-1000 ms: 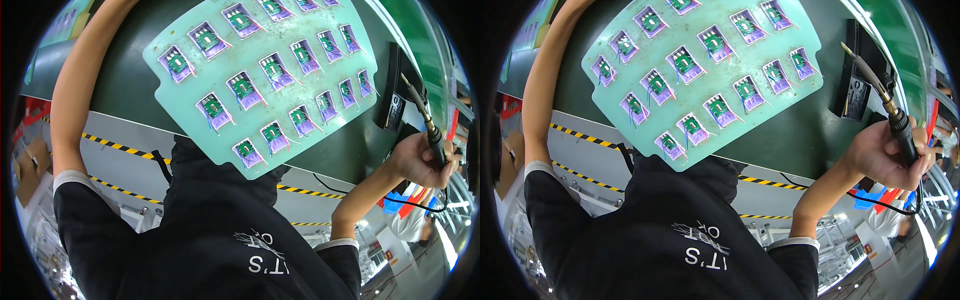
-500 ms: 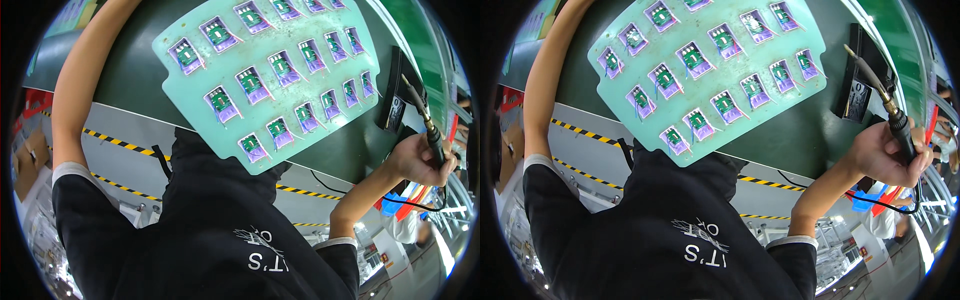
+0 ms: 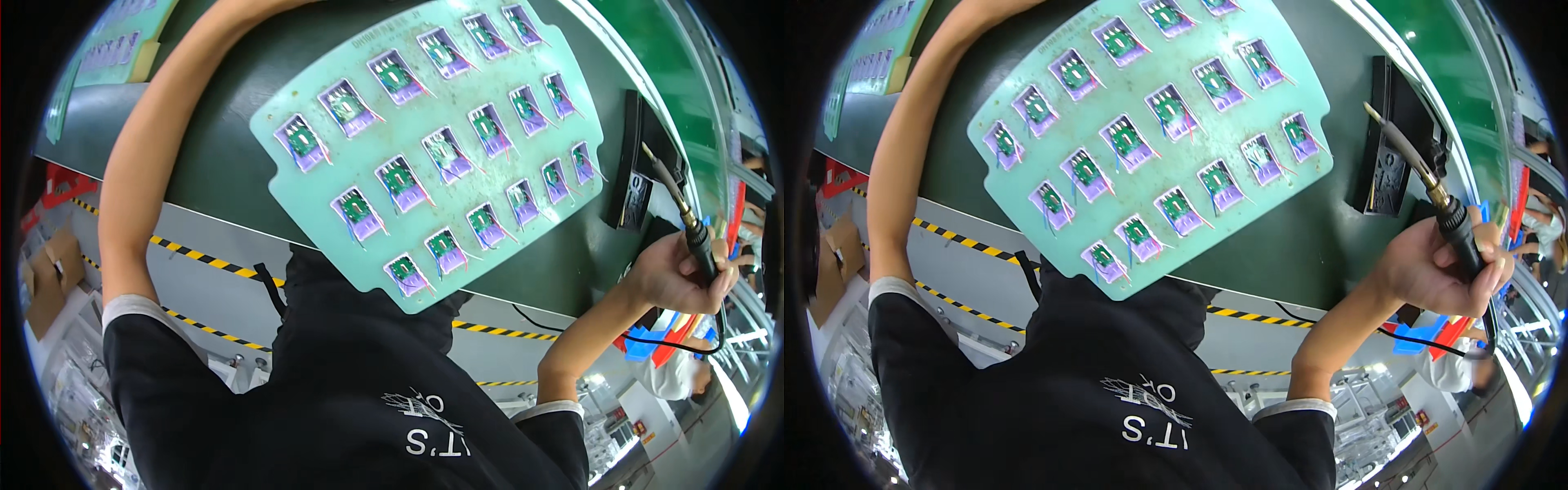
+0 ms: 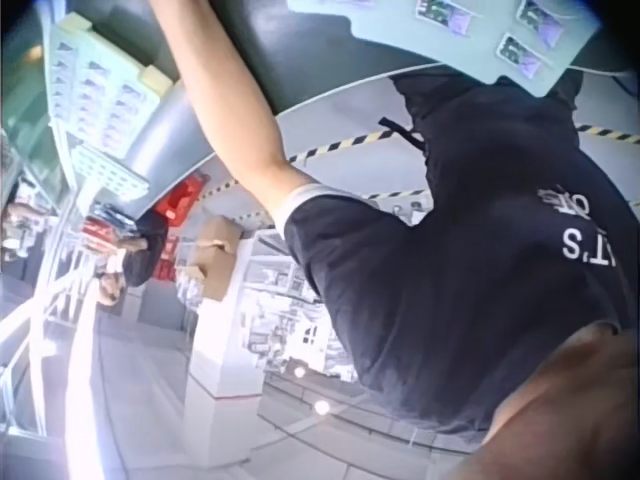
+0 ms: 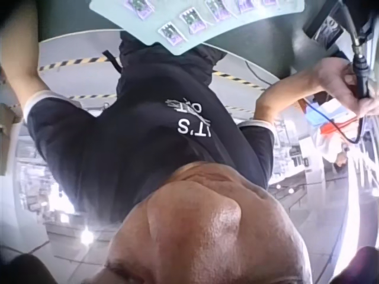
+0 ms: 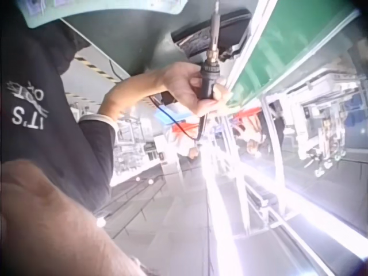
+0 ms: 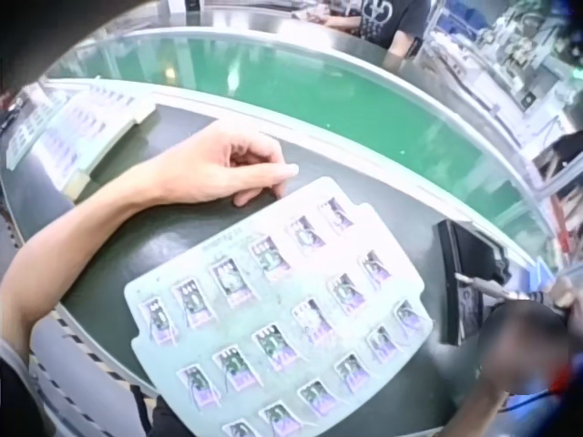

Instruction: Solder electronic components onto a tray of small circuit boards on an assembly line.

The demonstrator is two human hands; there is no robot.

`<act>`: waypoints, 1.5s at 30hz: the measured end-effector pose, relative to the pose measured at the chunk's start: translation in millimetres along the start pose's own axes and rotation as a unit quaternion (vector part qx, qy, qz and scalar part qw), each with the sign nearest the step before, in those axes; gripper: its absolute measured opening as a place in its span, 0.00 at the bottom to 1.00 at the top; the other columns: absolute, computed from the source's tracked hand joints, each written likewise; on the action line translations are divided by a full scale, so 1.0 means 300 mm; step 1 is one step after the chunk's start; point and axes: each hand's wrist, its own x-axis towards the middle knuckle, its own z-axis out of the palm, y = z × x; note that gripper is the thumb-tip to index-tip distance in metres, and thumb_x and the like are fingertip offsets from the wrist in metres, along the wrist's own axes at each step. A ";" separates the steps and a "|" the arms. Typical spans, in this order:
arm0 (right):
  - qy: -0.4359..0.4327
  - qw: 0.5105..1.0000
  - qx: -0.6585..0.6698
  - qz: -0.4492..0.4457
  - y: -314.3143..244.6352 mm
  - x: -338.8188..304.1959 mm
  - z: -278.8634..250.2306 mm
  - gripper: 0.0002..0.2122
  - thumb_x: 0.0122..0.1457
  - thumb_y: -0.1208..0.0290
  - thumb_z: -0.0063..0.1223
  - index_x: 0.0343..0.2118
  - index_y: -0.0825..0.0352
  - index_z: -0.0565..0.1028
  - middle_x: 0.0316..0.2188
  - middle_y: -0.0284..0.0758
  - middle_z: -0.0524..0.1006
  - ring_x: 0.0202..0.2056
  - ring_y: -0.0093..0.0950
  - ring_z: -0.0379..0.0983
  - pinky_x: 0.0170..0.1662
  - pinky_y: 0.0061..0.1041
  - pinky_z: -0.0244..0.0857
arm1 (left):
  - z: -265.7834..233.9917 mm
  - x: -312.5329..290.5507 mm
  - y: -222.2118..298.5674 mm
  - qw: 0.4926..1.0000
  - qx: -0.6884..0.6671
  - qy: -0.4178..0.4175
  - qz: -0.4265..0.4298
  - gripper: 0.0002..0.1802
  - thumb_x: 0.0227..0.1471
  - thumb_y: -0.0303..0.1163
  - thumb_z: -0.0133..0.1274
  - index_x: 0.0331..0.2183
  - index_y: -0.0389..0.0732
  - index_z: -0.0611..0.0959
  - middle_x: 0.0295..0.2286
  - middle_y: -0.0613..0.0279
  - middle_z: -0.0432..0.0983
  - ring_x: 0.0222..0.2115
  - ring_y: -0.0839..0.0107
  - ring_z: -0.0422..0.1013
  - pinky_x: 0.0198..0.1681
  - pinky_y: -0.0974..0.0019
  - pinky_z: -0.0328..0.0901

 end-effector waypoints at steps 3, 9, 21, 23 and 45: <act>0.013 1.000 0.021 0.001 0.004 0.005 0.015 0.09 0.47 0.66 0.45 0.16 0.61 0.62 0.12 0.26 0.60 0.10 0.13 0.47 0.18 0.13 0.43 | -0.020 -0.018 0.023 1.000 0.014 0.005 0.014 0.13 0.53 0.33 0.48 0.24 0.35 0.79 0.11 0.72 0.63 0.14 0.86 0.57 0.18 0.80 0.52; 0.058 0.998 0.014 0.009 0.009 0.000 0.031 0.09 0.47 0.68 0.45 0.15 0.61 0.60 0.13 0.27 0.62 0.10 0.13 0.46 0.19 0.13 0.44 | -0.027 -0.022 0.025 1.000 0.010 0.003 -0.001 0.13 0.53 0.33 0.48 0.24 0.35 0.78 0.11 0.72 0.63 0.14 0.86 0.57 0.18 0.80 0.52; 0.043 0.996 0.061 0.056 0.007 0.012 -0.013 0.07 0.47 0.68 0.45 0.18 0.65 0.66 0.14 0.28 0.62 0.11 0.15 0.48 0.21 0.12 0.48 | -0.045 -0.033 0.008 0.999 -0.008 0.005 0.041 0.13 0.53 0.33 0.48 0.23 0.34 0.78 0.12 0.70 0.65 0.14 0.85 0.59 0.18 0.79 0.54; 0.040 0.995 0.064 0.058 0.006 0.014 -0.013 0.07 0.47 0.69 0.45 0.18 0.65 0.66 0.14 0.28 0.62 0.11 0.15 0.47 0.21 0.12 0.48 | -0.052 -0.040 0.013 0.999 0.013 0.005 0.038 0.13 0.53 0.33 0.48 0.23 0.34 0.78 0.12 0.70 0.65 0.14 0.85 0.59 0.18 0.79 0.55; 0.054 0.996 0.063 0.041 0.012 0.001 0.012 0.09 0.47 0.72 0.47 0.15 0.63 0.62 0.14 0.29 0.62 0.12 0.15 0.46 0.24 0.14 0.46 | -0.067 -0.041 0.000 0.995 0.014 0.043 0.084 0.11 0.51 0.29 0.49 0.21 0.33 0.78 0.13 0.66 0.70 0.13 0.84 0.62 0.18 0.77 0.57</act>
